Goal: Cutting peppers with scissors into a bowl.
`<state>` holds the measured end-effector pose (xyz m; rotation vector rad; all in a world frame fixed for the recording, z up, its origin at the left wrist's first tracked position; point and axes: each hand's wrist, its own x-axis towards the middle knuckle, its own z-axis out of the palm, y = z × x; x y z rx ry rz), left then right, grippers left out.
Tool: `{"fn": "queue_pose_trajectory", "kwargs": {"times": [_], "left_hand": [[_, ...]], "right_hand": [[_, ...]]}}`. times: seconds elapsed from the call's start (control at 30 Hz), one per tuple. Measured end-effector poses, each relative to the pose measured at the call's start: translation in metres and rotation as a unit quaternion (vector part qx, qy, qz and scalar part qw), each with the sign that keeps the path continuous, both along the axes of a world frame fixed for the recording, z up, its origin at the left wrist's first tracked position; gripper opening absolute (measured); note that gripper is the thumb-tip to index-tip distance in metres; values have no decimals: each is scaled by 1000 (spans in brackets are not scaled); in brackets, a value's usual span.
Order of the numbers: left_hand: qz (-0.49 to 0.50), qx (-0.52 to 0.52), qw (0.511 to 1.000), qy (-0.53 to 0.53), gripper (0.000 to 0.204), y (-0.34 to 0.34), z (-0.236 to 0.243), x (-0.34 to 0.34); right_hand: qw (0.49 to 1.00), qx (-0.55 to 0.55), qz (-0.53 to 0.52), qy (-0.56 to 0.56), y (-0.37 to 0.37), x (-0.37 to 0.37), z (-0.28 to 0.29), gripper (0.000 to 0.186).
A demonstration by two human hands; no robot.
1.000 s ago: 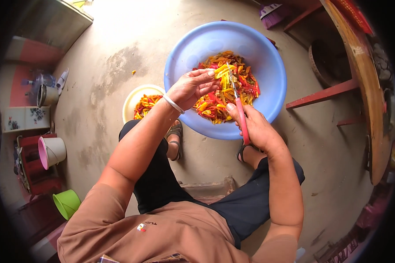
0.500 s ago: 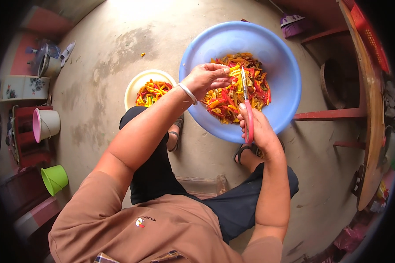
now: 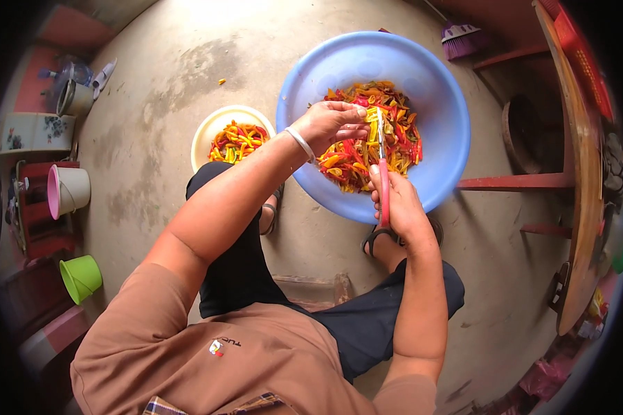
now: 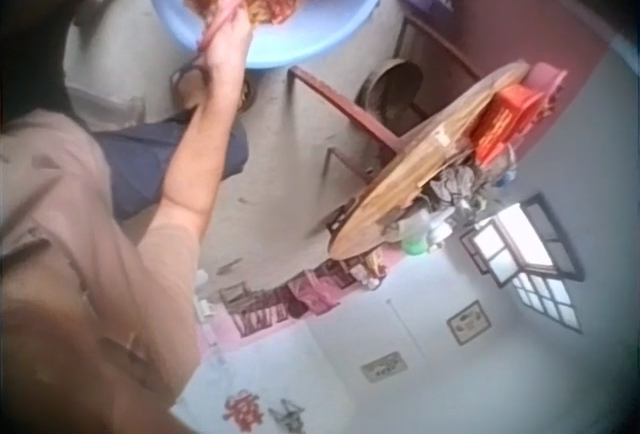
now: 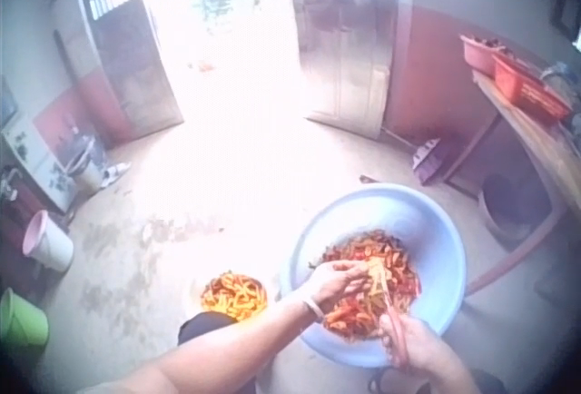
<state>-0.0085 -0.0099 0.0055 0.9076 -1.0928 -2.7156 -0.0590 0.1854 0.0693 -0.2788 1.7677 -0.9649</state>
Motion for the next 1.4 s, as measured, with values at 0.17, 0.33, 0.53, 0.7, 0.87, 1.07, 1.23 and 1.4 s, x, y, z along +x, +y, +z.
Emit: {"fn": "queue_pose_trajectory", "kwargs": {"times": [0.17, 0.33, 0.53, 0.7, 0.87, 1.07, 1.23, 1.4], "left_hand": [[-18, -55, 998, 9, 25, 6, 0, -2], [25, -135, 991, -4, 13, 11, 0, -8], [-51, -315, 945, -75, 36, 5, -9, -11], [-68, -800, 582, -132, 27, 39, 26, 5], [-21, -745, 666, 11, 20, 15, 88, 51], [204, -559, 795, -116, 39, -125, 0, 120], [-61, -553, 702, -444, 40, -146, -153, 234], [-201, -480, 675, -522, 28, -102, -223, 276]], "right_hand": [[999, -15, 5, 40, 5, 4, -7, 35], [975, 24, 89, 204, 3, -5, -26, 36], [997, 32, 12, 73, -5, 2, -13, 40], [994, 41, -5, 103, 14, -18, -18, 40], [986, 60, -35, 150, 5, -15, -13, 40], [976, 21, -66, 205, 0, -22, -27, 39], [966, 30, -81, 244, -14, -15, -18, 35], [967, 23, -118, 225, -17, -13, -21, 29]]}}
